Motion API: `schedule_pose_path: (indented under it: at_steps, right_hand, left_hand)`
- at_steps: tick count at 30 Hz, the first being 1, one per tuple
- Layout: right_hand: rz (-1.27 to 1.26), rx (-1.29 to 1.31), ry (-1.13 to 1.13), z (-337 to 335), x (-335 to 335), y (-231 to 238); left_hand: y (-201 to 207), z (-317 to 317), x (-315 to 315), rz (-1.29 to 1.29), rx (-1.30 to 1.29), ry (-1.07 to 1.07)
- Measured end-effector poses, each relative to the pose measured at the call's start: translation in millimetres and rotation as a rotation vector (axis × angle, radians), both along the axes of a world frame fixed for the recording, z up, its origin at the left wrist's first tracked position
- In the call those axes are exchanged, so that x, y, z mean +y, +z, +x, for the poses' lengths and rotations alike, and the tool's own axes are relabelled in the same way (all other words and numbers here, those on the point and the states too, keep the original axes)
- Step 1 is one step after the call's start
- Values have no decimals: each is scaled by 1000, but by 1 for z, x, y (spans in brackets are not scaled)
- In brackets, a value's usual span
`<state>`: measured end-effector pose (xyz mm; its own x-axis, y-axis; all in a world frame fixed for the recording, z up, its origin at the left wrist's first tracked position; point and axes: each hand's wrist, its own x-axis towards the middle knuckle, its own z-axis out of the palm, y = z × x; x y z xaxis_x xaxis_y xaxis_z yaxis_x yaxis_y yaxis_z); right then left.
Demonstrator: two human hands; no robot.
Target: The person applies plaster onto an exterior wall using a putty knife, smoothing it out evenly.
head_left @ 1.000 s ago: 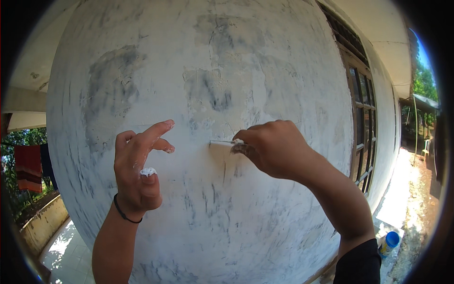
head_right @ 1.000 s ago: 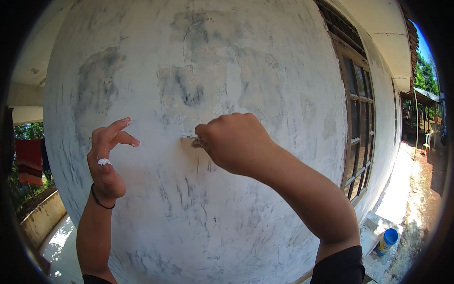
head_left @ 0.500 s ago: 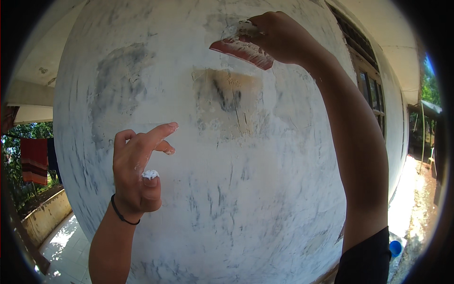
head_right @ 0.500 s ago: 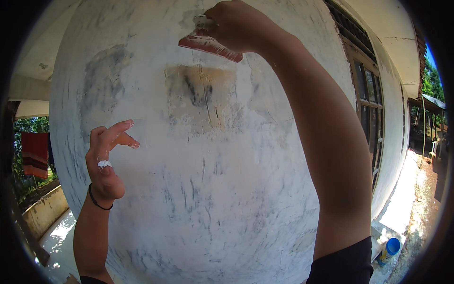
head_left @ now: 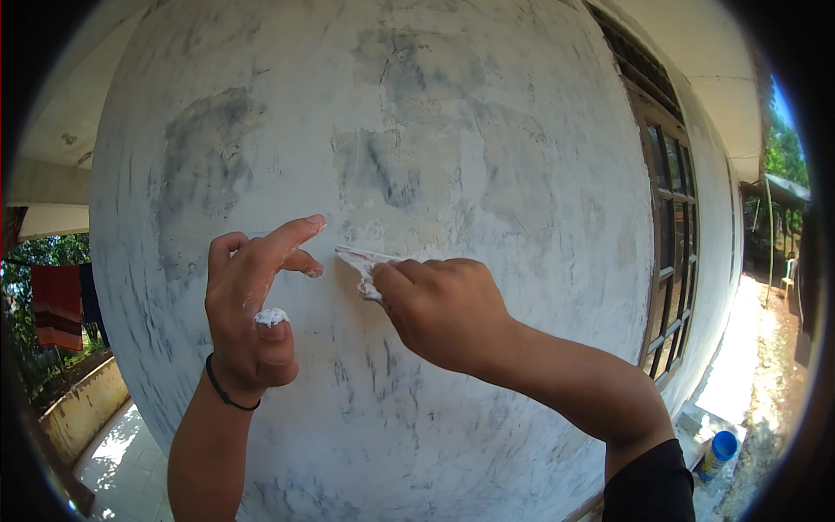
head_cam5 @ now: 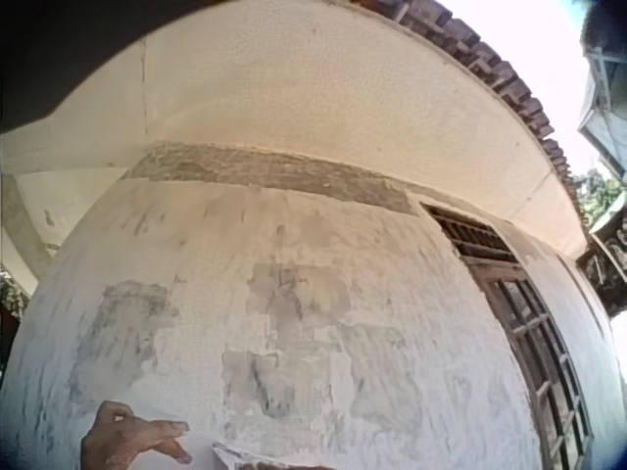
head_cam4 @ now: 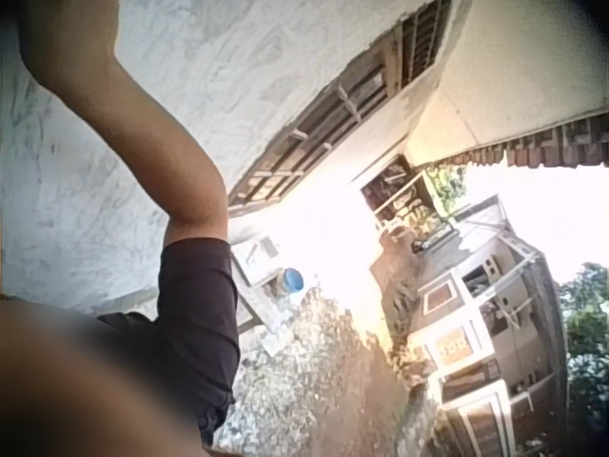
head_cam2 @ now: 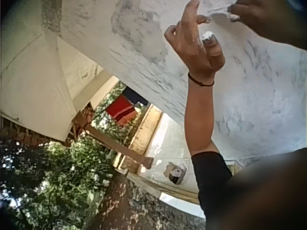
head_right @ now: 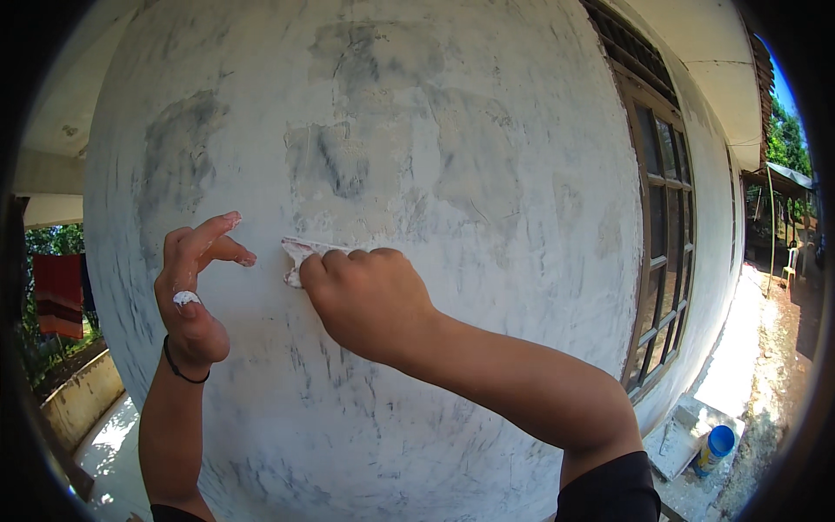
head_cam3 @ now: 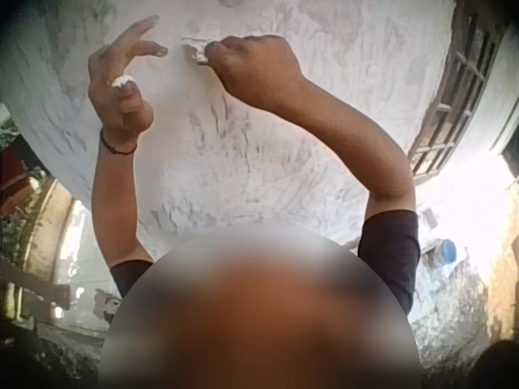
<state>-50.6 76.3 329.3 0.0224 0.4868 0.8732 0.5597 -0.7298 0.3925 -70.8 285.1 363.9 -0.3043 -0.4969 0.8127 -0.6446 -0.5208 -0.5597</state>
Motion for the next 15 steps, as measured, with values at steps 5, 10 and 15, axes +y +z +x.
schedule_pose_path:
  at_steps: [5, 10, 15]
  right_hand:
    - [653, 610, 507, 8, -22, 84]
    - [858, 576, 394, 51, -41, 102]
    - [911, 455, 191, 52, -86, 94]
  left_hand:
    - [-2, -2, 3, -26, -22, 8]
    - [-5, -5, 0, -25, 75, 91]
    - [-5, -7, 9, -19, 79, 108]
